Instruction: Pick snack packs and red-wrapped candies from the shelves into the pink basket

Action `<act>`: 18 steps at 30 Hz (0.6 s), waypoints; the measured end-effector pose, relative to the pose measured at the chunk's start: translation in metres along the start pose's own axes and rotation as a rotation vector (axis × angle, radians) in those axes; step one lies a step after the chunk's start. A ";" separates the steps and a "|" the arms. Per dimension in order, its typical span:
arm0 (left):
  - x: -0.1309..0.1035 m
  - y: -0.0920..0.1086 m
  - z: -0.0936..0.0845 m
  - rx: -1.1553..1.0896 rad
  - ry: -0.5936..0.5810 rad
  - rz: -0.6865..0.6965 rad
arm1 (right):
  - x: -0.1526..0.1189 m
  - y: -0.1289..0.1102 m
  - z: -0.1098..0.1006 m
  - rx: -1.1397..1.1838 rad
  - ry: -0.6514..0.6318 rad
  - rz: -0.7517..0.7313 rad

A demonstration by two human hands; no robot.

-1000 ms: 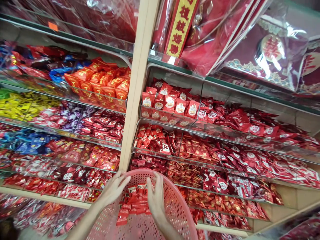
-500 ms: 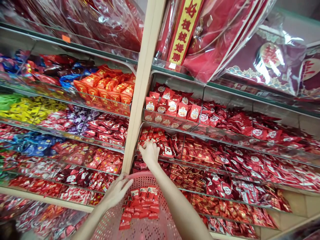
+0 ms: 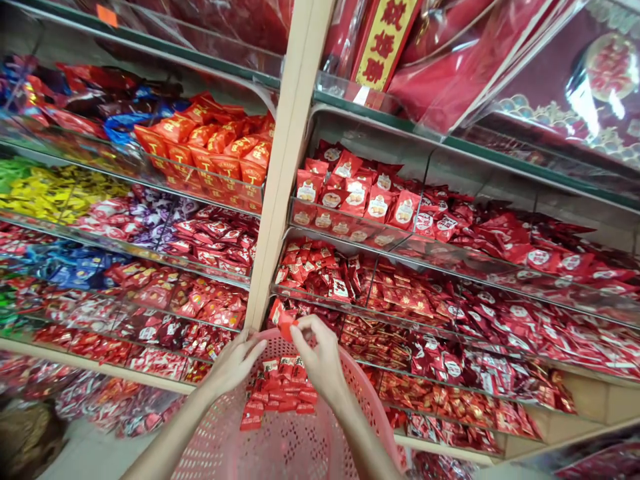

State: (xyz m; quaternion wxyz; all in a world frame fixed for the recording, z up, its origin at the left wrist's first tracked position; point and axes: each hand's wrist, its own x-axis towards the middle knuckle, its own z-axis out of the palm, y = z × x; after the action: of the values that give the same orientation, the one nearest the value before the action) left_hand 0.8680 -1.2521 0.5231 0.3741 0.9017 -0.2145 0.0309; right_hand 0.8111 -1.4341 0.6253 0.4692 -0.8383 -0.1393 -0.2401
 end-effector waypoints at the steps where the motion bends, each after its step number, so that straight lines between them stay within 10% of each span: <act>1: 0.000 0.001 0.000 -0.003 0.001 -0.002 | -0.010 0.007 0.003 -0.006 -0.042 0.018; 12: 0.000 0.002 0.001 -0.012 0.009 0.020 | -0.046 0.075 0.032 -0.947 -0.349 -0.245; 18: 0.000 0.002 0.000 -0.005 0.007 0.020 | -0.061 0.088 0.058 -1.013 -0.415 -0.313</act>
State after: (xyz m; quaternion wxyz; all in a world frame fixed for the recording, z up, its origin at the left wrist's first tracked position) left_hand 0.8672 -1.2530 0.5246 0.3769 0.8984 -0.2224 0.0372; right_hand 0.8152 -1.4309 0.5037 -0.0699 -0.9577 -0.2184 -0.1739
